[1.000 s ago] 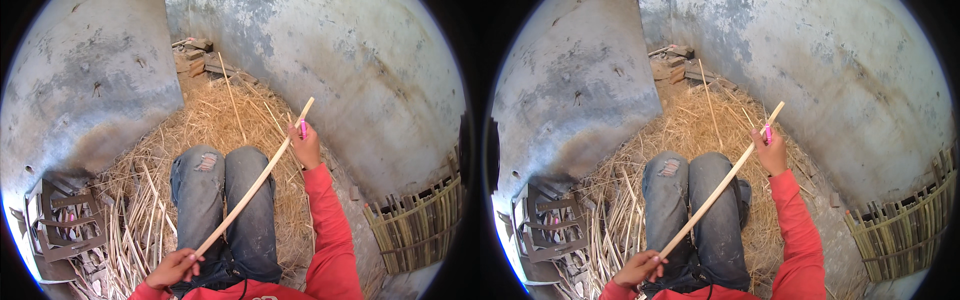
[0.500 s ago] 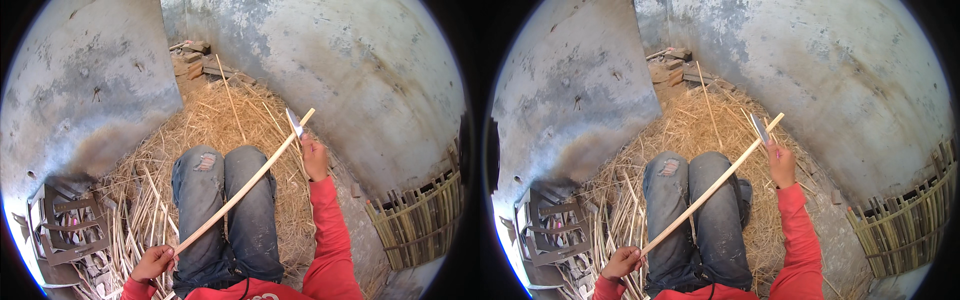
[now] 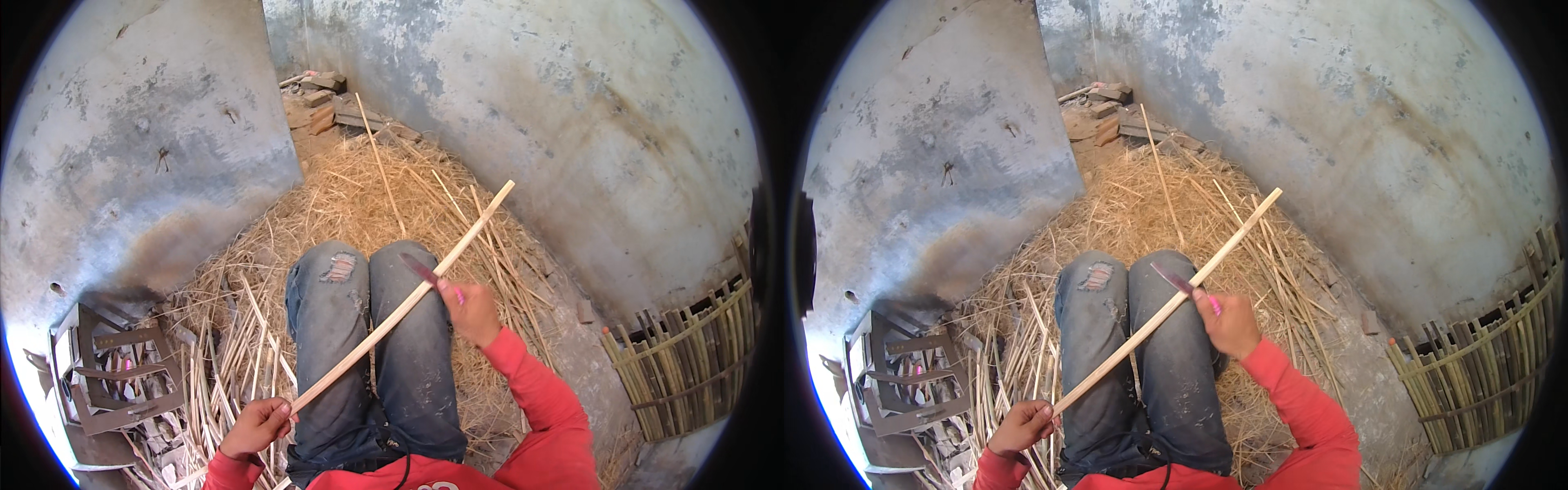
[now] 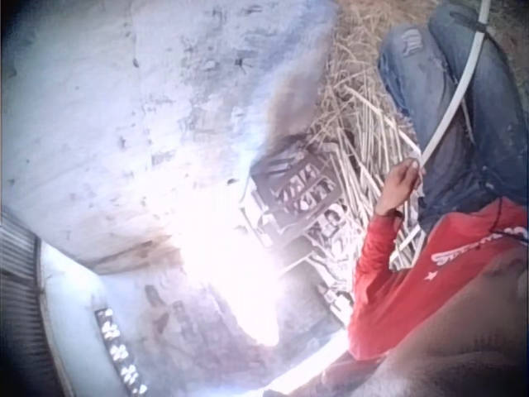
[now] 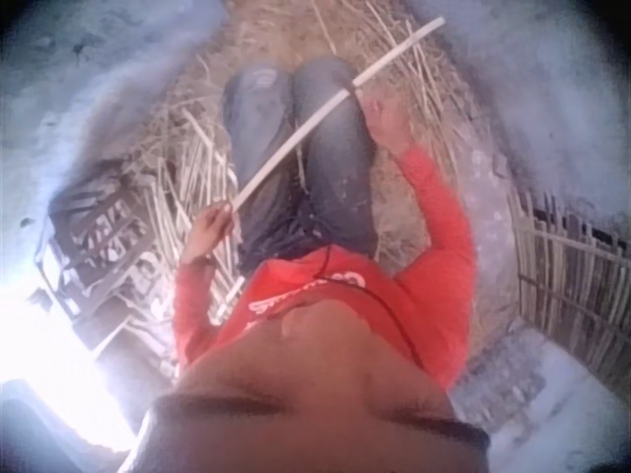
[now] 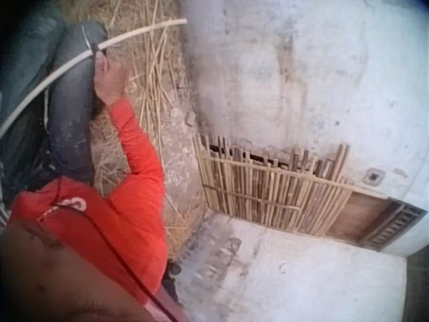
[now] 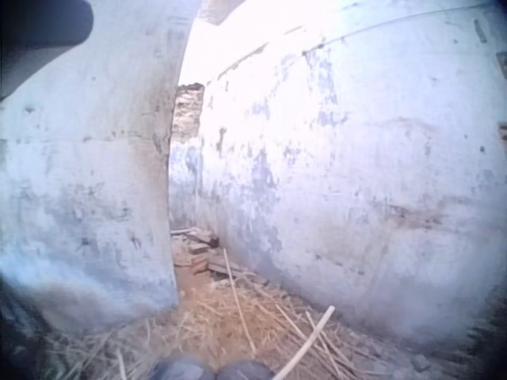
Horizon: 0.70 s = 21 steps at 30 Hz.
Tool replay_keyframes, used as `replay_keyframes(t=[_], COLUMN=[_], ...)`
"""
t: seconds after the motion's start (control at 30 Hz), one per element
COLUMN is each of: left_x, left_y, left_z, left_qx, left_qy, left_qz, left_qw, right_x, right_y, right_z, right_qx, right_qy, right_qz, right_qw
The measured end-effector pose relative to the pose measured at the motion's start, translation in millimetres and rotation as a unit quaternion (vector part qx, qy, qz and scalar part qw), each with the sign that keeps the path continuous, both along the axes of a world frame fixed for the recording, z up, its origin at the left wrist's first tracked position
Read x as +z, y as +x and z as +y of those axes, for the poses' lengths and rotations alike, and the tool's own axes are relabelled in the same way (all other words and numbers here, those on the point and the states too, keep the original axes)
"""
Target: The person scrapes a long piece of bamboo with a knife, moving the blade along the surface to smooth it. They hold the bamboo in one hand while applying repeated strokes with the tool.
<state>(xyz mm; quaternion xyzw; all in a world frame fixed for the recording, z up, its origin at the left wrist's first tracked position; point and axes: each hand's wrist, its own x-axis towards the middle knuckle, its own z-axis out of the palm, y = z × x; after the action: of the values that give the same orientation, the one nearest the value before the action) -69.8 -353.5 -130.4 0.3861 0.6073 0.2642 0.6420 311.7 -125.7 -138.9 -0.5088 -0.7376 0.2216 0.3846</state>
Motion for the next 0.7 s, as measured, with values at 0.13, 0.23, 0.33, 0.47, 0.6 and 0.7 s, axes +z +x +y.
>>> replay_keyframes(t=[0.13,0.23,0.33,0.47,0.6,0.7], left_x=[0,2,0,-4,0,8], left_y=[6,12,11,16,23,24], left_z=[4,11,15,20,25,26], left_qx=[-0.004,-0.009,-0.015,-0.02,-0.021,-0.027], left_qy=[0.001,-0.005,-0.007,0.01,0.04,0.06], left_qz=[-0.005,-0.012,-0.006,0.007,0.026,0.061], left_qw=[1.0,1.0,1.0,1.0,0.999,0.996], right_x=[-2,-2,4,5,5,-5], right_y=[23,32,-4,17,18,2], right_z=[32,38,-16,16,18,-8], right_qx=[-0.119,-0.128,0.026,-0.093,-0.123,0.007], right_qy=[-0.024,-0.005,-0.051,-0.013,-0.004,0.047], right_qz=[-0.023,0.003,-0.033,-0.037,0.005,-0.05], right_qw=[0.992,0.992,0.998,0.995,0.992,0.998])
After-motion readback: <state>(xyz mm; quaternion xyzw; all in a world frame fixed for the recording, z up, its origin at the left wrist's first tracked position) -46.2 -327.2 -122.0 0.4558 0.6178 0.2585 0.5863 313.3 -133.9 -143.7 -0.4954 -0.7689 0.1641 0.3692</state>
